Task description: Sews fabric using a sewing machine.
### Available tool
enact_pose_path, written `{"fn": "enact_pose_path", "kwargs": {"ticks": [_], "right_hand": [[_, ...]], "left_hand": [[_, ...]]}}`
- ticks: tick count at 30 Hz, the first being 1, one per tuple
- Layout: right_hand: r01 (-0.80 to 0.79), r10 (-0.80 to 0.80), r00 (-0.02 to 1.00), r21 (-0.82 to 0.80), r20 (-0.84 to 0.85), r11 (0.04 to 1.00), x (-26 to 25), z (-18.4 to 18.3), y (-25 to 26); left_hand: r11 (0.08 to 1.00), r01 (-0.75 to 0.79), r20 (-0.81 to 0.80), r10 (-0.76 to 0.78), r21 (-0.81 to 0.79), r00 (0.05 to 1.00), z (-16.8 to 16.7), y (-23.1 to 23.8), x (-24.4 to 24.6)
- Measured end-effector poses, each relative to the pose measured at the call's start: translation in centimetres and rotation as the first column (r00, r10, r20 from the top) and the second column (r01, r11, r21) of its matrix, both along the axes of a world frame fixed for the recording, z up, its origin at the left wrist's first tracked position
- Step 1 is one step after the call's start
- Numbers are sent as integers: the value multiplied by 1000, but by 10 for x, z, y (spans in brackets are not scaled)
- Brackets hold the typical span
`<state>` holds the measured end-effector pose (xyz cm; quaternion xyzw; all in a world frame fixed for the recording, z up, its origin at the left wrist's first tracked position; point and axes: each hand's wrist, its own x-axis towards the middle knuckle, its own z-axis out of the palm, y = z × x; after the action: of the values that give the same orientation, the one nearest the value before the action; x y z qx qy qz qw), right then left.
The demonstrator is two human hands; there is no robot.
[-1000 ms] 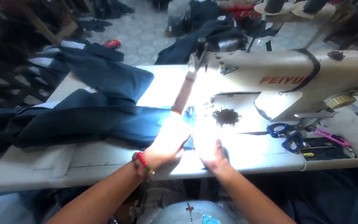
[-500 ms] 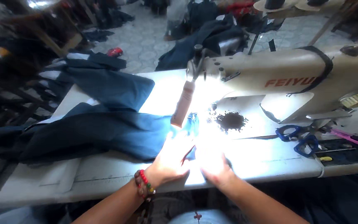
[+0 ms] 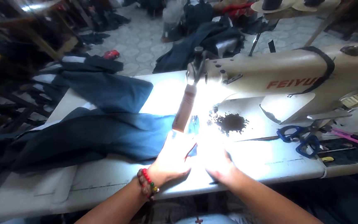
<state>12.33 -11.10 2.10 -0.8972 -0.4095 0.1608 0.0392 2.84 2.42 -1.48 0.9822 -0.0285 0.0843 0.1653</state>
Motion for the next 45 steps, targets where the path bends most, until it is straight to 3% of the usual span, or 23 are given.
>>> {"fn": "enact_pose_path", "kwargs": {"ticks": [12, 14, 16, 18, 20, 22, 24, 29, 32, 34, 36, 38, 40, 45], "right_hand": [[107, -108, 992, -22, -62, 994, 17, 10, 19], [164, -165, 983, -25, -82, 986, 17, 12, 19], [175, -175, 980, -3, -95, 985, 23, 9, 15], [177, -153, 978, 168, -145, 970, 32, 1, 8], [251, -143, 951, 411, -276, 876, 39, -8, 3], [340, -77, 892, 550, -445, 763, 37, -13, 1], [366, 3, 849, 594, -528, 716, 27, -13, -5], [344, 28, 896, 734, -442, 586, 18, -24, -5], [431, 46, 849, 739, -527, 518, 17, -25, -9], [421, 116, 804, 695, -584, 583, 19, -23, -15], [252, 181, 796, 588, -578, 768, 24, -17, -24], [93, 226, 836, 534, -501, 840, 33, -17, -22], [79, 234, 878, 609, -417, 789, 39, -20, -19], [324, -2, 917, 740, -399, 590, 18, -24, -18]], "left_hand": [[999, -30, -71, 32, 27, 997, 5, 10, 16], [995, -4, 175, -13, 98, 984, 2, 8, 5], [977, -69, 424, -23, 201, 906, -1, 7, -13], [945, -200, 429, 72, 260, 900, -2, 9, -32], [942, -258, 346, 172, 217, 922, -5, 19, -45], [959, -248, 345, 189, 135, 919, -9, 29, -49], [971, -223, 400, 171, 88, 901, -4, 29, -49], [985, -173, 449, 146, 20, 881, 11, 16, -49], [990, -138, 450, 130, -16, 884, 9, 13, -48], [990, -136, 443, 138, -38, 886, 9, 11, -48], [988, -142, 436, 155, -63, 887, 11, 13, -47], [986, -149, 428, 165, -71, 889, 12, 15, -47], [987, -148, 419, 163, -69, 893, 13, 15, -47], [988, -144, 401, 151, -48, 904, 20, 20, -46]]}}
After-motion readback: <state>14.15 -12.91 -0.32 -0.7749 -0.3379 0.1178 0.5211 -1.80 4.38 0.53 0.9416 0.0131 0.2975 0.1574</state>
